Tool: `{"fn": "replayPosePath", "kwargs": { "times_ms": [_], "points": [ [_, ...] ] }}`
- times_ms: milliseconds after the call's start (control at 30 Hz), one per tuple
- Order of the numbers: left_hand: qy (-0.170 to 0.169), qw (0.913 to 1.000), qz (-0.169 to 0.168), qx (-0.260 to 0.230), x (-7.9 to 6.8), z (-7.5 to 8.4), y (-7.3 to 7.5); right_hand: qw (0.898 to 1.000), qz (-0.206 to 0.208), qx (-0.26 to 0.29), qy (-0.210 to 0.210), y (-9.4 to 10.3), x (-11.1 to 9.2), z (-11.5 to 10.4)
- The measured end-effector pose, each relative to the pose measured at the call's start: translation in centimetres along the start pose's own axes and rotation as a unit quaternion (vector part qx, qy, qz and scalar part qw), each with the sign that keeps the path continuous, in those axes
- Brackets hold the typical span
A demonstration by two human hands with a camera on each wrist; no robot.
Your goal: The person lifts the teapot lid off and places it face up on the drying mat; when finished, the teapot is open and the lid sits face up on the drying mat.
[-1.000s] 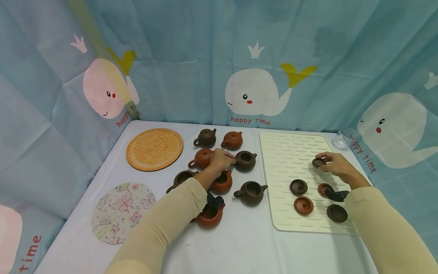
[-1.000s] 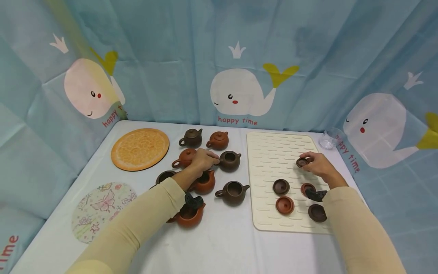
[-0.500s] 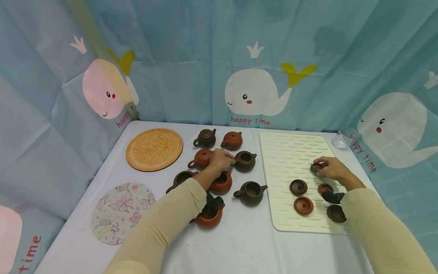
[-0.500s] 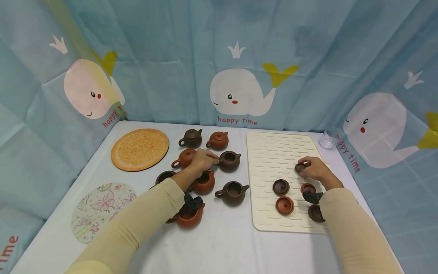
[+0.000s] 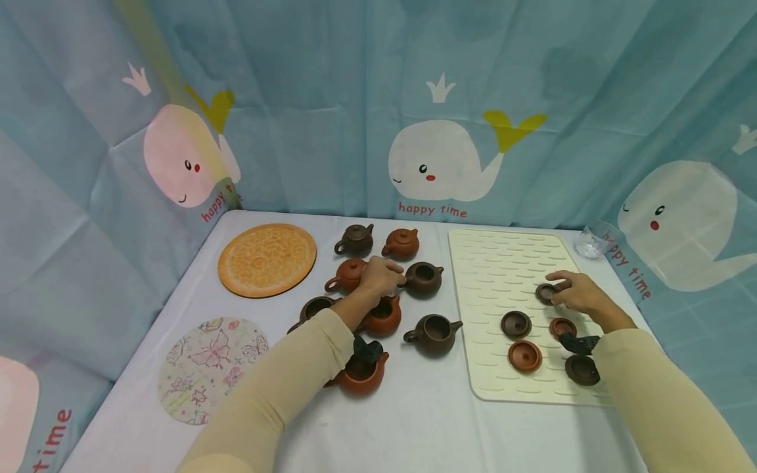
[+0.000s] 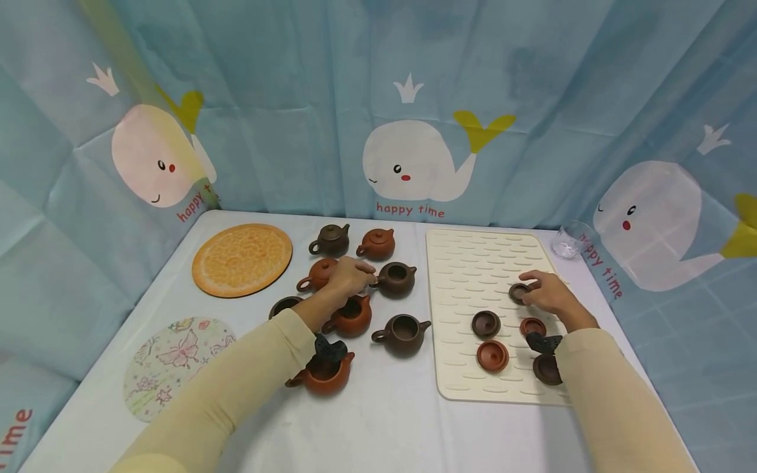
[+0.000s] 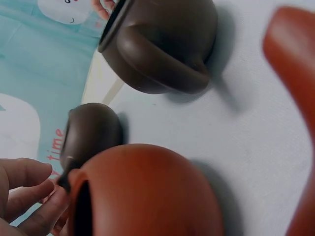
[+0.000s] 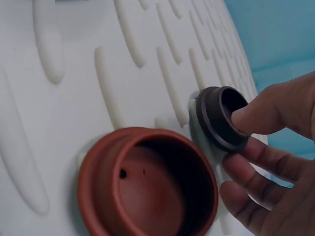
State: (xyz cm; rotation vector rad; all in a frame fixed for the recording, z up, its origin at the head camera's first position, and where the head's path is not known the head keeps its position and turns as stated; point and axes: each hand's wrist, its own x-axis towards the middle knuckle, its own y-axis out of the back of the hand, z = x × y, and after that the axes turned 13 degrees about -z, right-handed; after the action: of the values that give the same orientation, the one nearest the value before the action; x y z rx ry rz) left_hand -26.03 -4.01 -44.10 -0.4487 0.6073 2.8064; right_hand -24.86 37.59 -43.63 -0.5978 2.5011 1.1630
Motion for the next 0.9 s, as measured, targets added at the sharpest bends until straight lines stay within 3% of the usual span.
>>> {"fn": "replayPosePath", "kwargs": {
  "times_ms": [500, 900],
  "points": [
    [-0.062, 0.9974, 0.009, -0.036, -3.4, 2.3, 3.0, 0.997, 0.069, -0.001, 0.035, 1.0, -1.4, -0.5],
    [-0.095, 0.9882, 0.016, -0.119, -5.5, 1.2, 6.0, 0.987, 0.118, 0.027, 0.107, 0.8, -3.4, -3.6]
  ]
}}
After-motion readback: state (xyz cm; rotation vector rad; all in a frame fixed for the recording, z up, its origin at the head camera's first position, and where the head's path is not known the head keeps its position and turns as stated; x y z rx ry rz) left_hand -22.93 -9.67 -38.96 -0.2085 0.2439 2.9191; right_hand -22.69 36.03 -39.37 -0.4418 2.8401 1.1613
